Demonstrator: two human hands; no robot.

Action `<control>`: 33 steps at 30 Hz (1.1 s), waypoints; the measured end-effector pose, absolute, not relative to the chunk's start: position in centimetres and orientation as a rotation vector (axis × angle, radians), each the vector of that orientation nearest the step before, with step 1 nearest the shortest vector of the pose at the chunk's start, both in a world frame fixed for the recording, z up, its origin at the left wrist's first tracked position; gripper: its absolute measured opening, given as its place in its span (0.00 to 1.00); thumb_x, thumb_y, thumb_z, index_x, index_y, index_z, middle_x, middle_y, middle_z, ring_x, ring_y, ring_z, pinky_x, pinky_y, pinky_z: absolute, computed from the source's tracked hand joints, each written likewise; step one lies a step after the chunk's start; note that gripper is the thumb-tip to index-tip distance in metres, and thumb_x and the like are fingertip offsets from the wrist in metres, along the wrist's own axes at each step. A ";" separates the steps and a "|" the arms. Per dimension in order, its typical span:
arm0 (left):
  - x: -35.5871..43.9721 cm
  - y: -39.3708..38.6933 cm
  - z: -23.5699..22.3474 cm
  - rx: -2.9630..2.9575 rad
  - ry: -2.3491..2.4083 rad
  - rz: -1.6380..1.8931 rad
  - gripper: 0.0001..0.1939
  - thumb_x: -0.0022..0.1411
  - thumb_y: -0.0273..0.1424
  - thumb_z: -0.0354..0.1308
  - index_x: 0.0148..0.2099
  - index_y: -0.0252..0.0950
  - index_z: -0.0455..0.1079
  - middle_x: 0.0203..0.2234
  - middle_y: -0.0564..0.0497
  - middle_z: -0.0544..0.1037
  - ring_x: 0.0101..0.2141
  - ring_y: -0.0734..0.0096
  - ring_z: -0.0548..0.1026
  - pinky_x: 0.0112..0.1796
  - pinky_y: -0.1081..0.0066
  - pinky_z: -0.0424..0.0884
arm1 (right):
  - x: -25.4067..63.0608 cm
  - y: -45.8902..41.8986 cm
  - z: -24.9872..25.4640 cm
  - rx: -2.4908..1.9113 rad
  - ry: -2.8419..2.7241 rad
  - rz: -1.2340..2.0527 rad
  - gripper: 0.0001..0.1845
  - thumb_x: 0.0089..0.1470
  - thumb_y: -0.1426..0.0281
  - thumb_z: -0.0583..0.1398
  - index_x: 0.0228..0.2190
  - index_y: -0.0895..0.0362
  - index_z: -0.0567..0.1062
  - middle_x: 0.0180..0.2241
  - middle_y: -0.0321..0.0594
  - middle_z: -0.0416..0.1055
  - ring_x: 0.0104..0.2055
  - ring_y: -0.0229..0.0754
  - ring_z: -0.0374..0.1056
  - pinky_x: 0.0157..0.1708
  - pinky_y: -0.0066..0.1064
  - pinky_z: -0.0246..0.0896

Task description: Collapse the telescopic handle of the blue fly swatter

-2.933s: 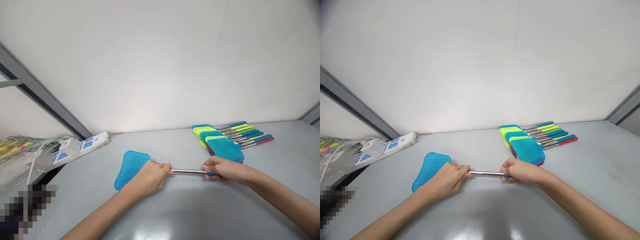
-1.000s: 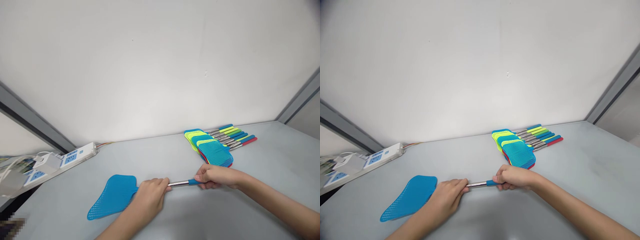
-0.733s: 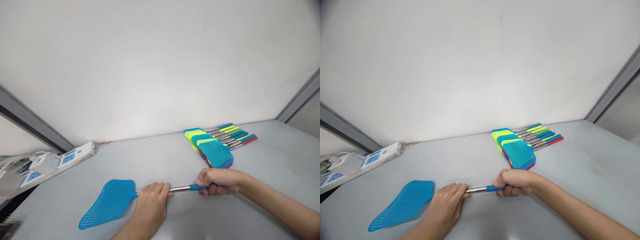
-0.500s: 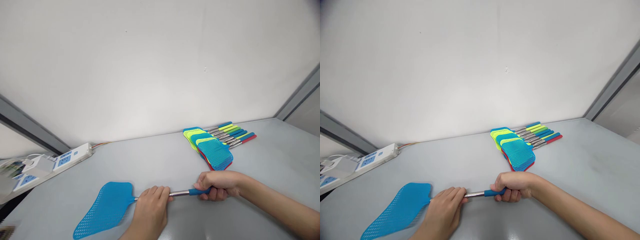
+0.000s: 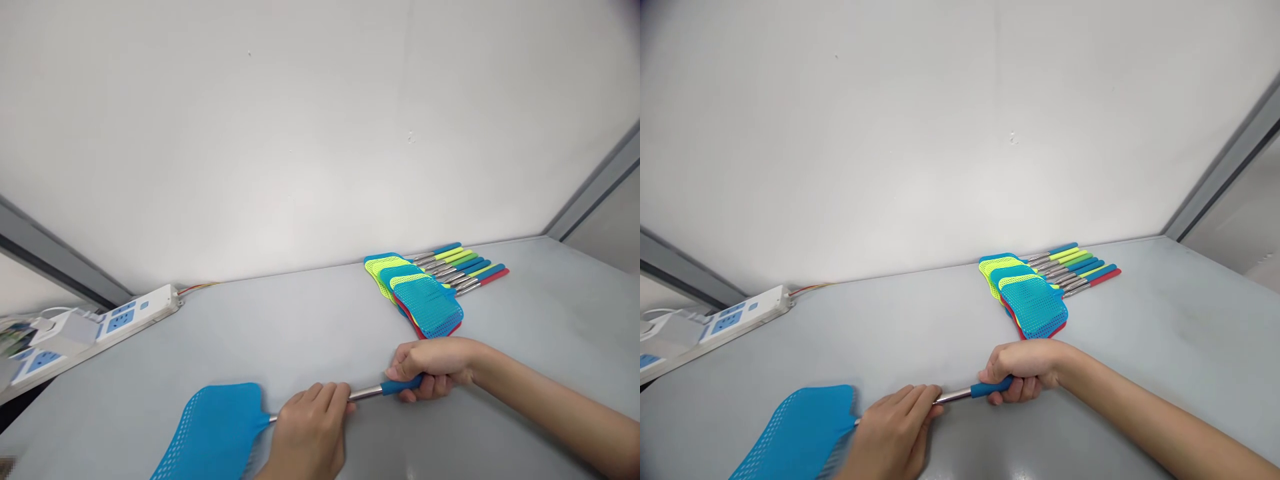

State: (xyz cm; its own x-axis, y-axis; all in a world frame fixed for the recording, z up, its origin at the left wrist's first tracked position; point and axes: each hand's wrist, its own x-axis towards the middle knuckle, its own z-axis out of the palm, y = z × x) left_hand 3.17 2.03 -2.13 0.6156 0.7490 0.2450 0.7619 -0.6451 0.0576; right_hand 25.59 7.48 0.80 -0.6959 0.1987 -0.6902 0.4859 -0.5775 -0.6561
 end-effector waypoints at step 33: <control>1.4 6.0 0.8 -2.994 -1.506 -0.150 0.15 0.60 0.41 0.40 0.29 0.37 0.58 0.25 0.52 0.67 0.29 0.69 0.65 0.27 0.72 0.56 | 25.9 7.4 0.3 1.127 1.469 -2.489 0.21 0.50 0.54 0.50 0.27 0.60 0.66 0.12 0.24 0.43 0.13 0.26 0.36 0.09 0.19 0.31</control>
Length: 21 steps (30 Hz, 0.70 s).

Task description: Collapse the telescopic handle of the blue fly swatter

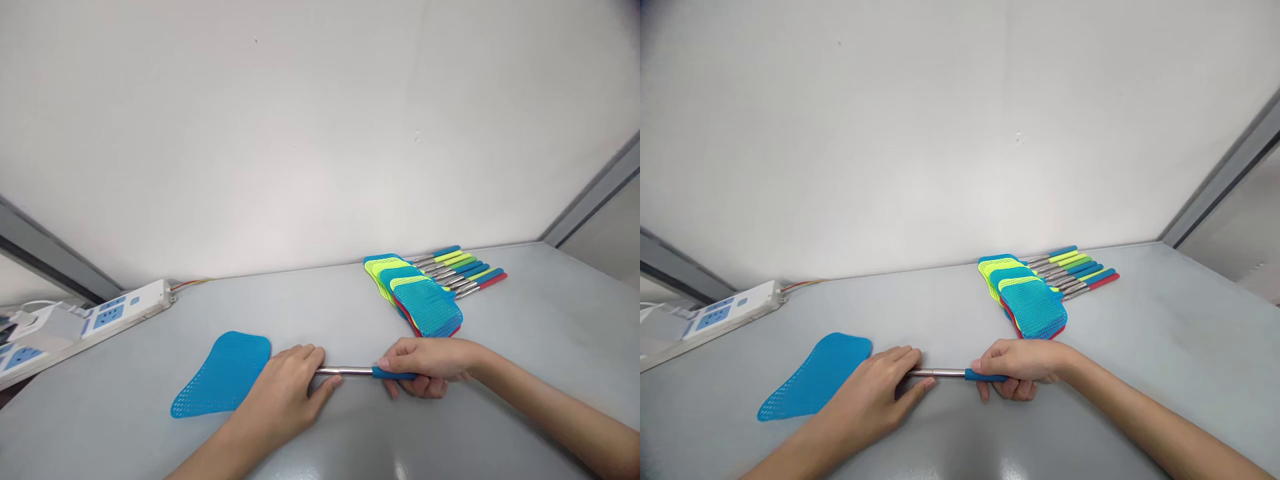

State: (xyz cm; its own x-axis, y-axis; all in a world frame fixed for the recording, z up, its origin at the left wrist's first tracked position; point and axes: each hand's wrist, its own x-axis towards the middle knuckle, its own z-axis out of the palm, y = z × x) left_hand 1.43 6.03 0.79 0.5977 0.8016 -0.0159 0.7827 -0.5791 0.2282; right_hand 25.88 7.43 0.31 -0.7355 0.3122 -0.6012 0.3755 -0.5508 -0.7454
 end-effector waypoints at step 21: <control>1.1 6.4 -0.5 2.740 1.311 0.107 0.13 0.63 0.33 0.37 0.29 0.37 0.58 0.23 0.54 0.70 0.23 0.73 0.67 0.24 0.74 0.55 | 23.9 5.7 1.2 1.705 2.750 -0.996 0.11 0.51 0.66 0.51 0.21 0.58 0.61 0.21 0.33 0.59 0.25 0.33 0.54 0.24 0.24 0.44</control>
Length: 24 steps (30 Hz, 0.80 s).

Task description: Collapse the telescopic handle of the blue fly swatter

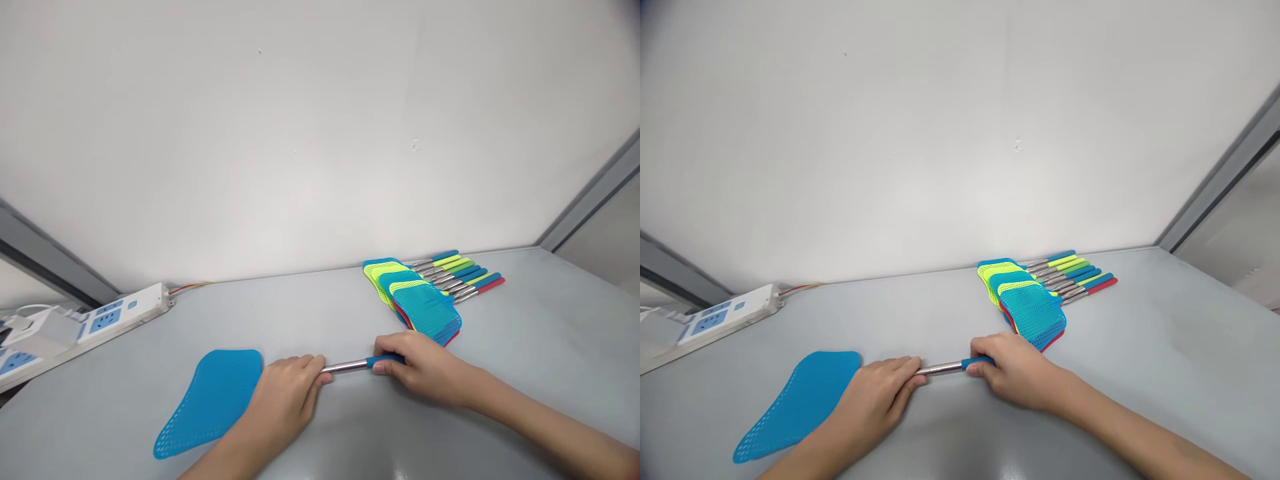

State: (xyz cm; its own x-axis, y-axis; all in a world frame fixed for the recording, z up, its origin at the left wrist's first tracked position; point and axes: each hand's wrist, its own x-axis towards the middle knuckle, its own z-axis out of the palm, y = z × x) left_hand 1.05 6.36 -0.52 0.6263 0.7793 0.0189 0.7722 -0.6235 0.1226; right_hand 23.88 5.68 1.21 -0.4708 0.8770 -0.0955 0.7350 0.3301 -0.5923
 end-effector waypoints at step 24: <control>1.9 4.1 -1.7 3.035 1.157 0.574 0.05 0.55 0.26 0.49 0.27 0.39 0.58 0.18 0.57 0.67 0.20 0.72 0.63 0.22 0.71 0.51 | 23.6 5.1 0.4 -1.332 -1.449 2.356 0.13 0.49 0.65 0.52 0.21 0.61 0.65 0.13 0.28 0.51 0.12 0.26 0.40 0.09 0.20 0.30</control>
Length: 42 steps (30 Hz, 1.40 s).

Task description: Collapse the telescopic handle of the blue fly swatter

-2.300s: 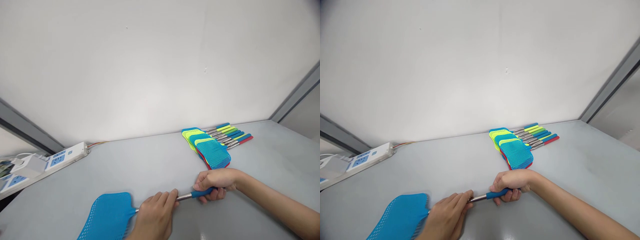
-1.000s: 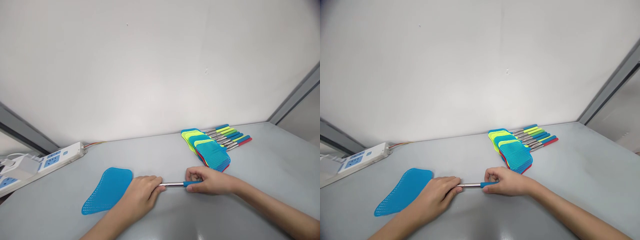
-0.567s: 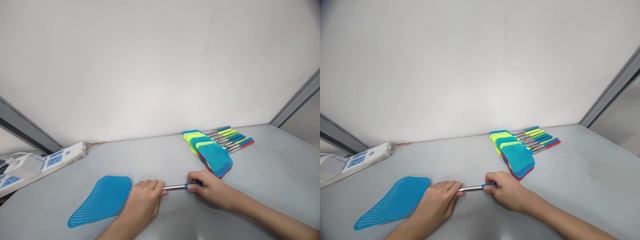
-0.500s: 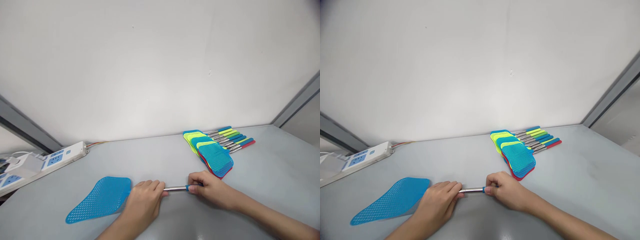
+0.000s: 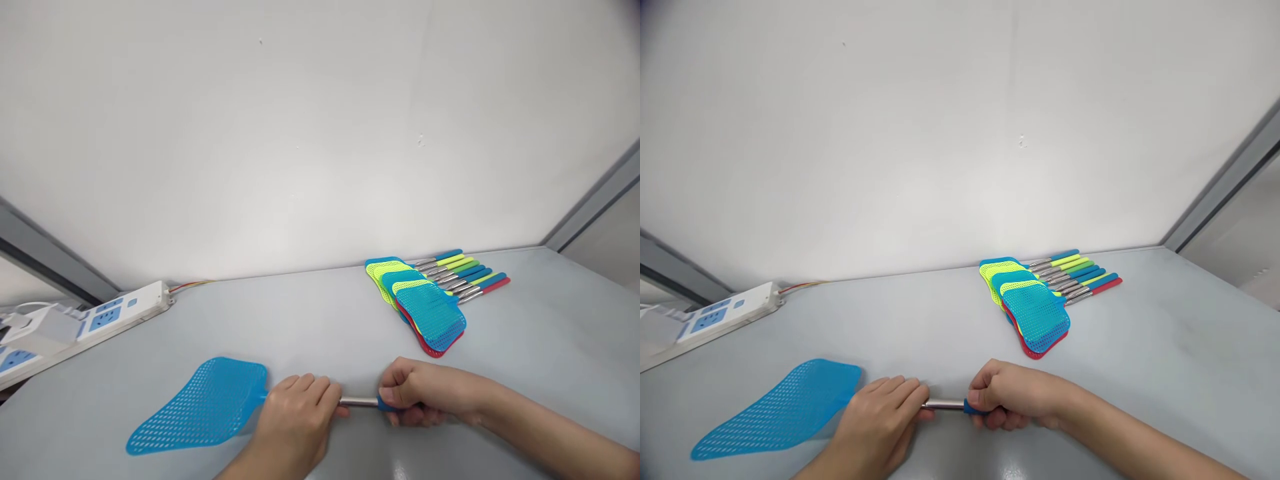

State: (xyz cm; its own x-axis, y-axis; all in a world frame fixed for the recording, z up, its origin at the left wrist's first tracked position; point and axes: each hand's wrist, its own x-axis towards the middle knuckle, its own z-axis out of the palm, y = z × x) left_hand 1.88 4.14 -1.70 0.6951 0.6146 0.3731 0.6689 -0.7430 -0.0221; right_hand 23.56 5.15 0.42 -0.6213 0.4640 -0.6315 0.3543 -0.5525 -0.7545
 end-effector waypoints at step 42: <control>2.4 4.0 -1.1 -3.045 -1.196 -0.185 0.06 0.60 0.30 0.44 0.31 0.37 0.58 0.27 0.53 0.68 0.27 0.70 0.64 0.27 0.72 0.56 | 23.6 5.5 -0.3 -1.135 -1.361 2.625 0.13 0.48 0.60 0.55 0.27 0.59 0.68 0.12 0.28 0.58 0.09 0.27 0.49 0.04 0.17 0.42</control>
State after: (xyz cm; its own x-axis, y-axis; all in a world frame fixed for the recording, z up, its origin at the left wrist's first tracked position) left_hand 2.40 3.98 -1.09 0.7286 0.6827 0.0553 0.6674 -0.7258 0.1664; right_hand 23.64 5.53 -0.34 -0.7431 0.2864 -0.6048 0.3292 -0.6305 -0.7030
